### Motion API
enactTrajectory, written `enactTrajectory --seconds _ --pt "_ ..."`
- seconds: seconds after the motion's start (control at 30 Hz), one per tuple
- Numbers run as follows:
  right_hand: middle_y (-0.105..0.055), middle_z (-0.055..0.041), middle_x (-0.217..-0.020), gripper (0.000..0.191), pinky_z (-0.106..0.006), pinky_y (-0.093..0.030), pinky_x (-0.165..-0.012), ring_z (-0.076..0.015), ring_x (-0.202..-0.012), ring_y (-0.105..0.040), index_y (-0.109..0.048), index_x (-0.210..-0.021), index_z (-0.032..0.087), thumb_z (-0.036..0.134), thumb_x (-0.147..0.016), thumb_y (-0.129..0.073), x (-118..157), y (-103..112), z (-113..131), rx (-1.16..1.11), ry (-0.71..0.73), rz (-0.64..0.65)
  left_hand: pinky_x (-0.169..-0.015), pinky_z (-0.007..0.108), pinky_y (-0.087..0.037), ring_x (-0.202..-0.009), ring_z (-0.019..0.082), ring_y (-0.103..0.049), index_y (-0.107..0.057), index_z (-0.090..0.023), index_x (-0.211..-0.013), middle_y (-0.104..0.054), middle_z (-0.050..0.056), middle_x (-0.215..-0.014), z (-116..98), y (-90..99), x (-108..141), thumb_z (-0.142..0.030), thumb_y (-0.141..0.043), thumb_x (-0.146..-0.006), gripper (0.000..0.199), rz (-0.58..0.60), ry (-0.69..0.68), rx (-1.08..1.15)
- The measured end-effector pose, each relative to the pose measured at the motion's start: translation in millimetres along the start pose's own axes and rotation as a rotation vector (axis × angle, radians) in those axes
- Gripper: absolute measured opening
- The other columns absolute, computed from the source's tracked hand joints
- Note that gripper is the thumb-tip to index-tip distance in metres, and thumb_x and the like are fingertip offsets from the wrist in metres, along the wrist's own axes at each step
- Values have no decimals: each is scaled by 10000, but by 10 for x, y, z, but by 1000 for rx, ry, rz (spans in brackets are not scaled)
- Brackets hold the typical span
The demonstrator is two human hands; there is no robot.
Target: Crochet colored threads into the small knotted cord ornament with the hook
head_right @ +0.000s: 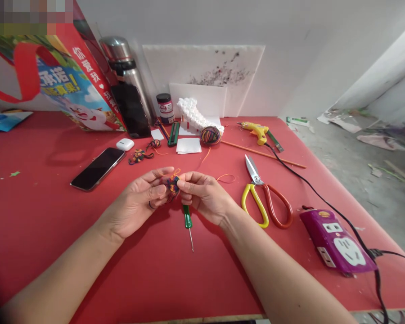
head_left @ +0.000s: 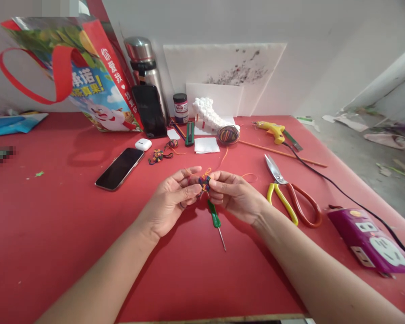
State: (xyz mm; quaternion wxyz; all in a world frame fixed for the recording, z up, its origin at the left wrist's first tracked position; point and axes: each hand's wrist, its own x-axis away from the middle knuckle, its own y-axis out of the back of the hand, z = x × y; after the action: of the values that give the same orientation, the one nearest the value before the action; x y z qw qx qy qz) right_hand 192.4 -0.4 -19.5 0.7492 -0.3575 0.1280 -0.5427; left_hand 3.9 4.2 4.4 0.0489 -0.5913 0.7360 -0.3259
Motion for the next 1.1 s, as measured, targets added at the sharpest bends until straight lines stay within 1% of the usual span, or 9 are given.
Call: enactTrajectory --seconds 0.07,0.17,0.37,0.53,0.6,0.77,0.93,1.0,1.1 --pt "-565 55 -615 339 -228 -375 -558 -64 -559 -433 -759 -774 170 309 -675 -1052 -4 -5 -21 -3 13 -16 -549 163 -446 -645 59 -566 -868 -157 -1010 -748 19 -843 8 7 -10 -104 -1047 -574 474 -27 -3 0" --pt "-644 34 -667 309 -228 -393 -564 -63 -565 -467 -793 -810 167 264 -661 -1045 1 -24 -45 2 12 -33 -559 166 -442 -642 60 -554 -865 -159 -973 -744 16 -823 16 16 -23 -81 -1021 -584 426 -40 -3 -6" --pt "-713 24 -747 272 -228 -366 -514 -58 -551 -413 -819 -828 199 175 -636 -1010 16 -90 -58 -62 30 -28 -537 192 -396 -622 65 -498 -861 -159 -985 -739 26 -808 -5 20 -19 -71 -983 -615 399 32 57 22" --pt "-725 20 -774 309 -212 -332 -511 -52 -559 -435 -806 -834 200 157 -614 -1018 28 -119 -64 -87 49 -16 -517 179 -391 -593 53 -467 -866 -150 -958 -739 28 -780 -26 8 -6 -99 -1017 -553 436 64 122 64" --pt "-710 26 -751 311 -217 -353 -527 -56 -568 -456 -807 -834 192 180 -617 -1030 32 -123 -63 -77 42 -25 -510 165 -387 -585 47 -469 -867 -151 -956 -741 24 -769 -30 6 -3 -81 -1018 -533 454 35 108 57" --pt "-622 58 -619 337 -231 -345 -525 -53 -518 -415 -752 -780 181 266 -634 -1044 25 -130 -83 -39 -1 -29 -515 160 -399 -587 53 -508 -861 -143 -957 -735 16 -748 -41 8 -5 -88 -1012 -542 445 -8 15 -5" --pt "-655 47 -619 345 -233 -398 -550 -74 -539 -523 -728 -779 185 309 -645 -1020 -9 -144 -138 60 120 -97 -590 208 -473 -630 84 -594 -850 -159 -957 -777 33 -817 -47 3 -6 -158 -1008 -602 388 3 -92 -98" --pt "-651 47 -604 343 -237 -383 -517 -79 -508 -523 -716 -773 190 334 -653 -1004 -18 -147 -149 137 147 -101 -619 225 -500 -651 98 -628 -837 -155 -894 -794 46 -841 -38 10 -12 -220 -1019 -619 336 -15 -105 -146" --pt "-667 35 -656 350 -242 -340 -472 -79 -496 -511 -701 -788 194 368 -674 -982 -19 -148 -150 253 195 -104 -658 252 -543 -670 120 -672 -817 -152 -837 -804 53 -852 -21 30 -26 -264 -1042 -587 354 -58 -101 -197"
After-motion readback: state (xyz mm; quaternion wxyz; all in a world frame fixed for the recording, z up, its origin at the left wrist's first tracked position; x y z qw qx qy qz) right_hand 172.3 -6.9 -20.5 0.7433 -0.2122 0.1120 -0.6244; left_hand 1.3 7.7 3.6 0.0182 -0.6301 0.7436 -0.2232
